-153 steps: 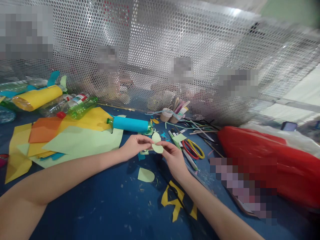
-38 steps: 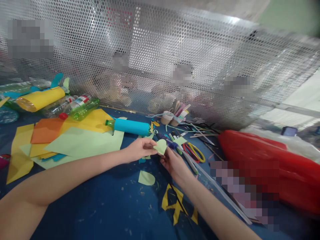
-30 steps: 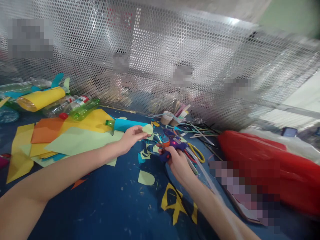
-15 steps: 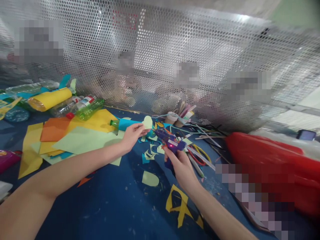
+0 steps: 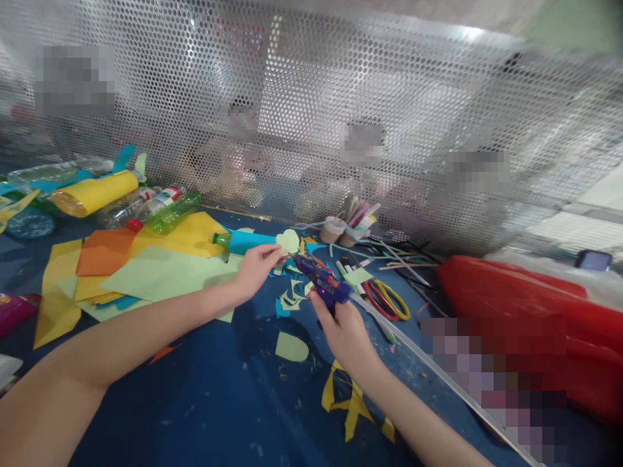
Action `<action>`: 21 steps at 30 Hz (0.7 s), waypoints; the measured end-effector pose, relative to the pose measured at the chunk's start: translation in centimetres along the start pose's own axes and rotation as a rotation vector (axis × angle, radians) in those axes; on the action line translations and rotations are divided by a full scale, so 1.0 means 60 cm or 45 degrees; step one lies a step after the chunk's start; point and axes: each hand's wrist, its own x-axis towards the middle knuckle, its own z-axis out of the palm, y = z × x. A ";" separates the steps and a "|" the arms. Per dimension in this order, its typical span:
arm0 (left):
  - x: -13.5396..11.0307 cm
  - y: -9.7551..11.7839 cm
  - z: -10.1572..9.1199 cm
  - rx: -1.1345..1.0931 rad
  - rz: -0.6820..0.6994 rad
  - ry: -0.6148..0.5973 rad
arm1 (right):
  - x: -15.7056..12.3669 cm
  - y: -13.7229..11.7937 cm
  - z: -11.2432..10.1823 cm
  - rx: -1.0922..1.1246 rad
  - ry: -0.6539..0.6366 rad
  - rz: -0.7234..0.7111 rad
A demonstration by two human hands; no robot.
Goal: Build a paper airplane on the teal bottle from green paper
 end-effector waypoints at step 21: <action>-0.001 -0.008 -0.006 0.189 0.090 -0.057 | 0.000 -0.008 -0.004 -0.169 -0.054 -0.003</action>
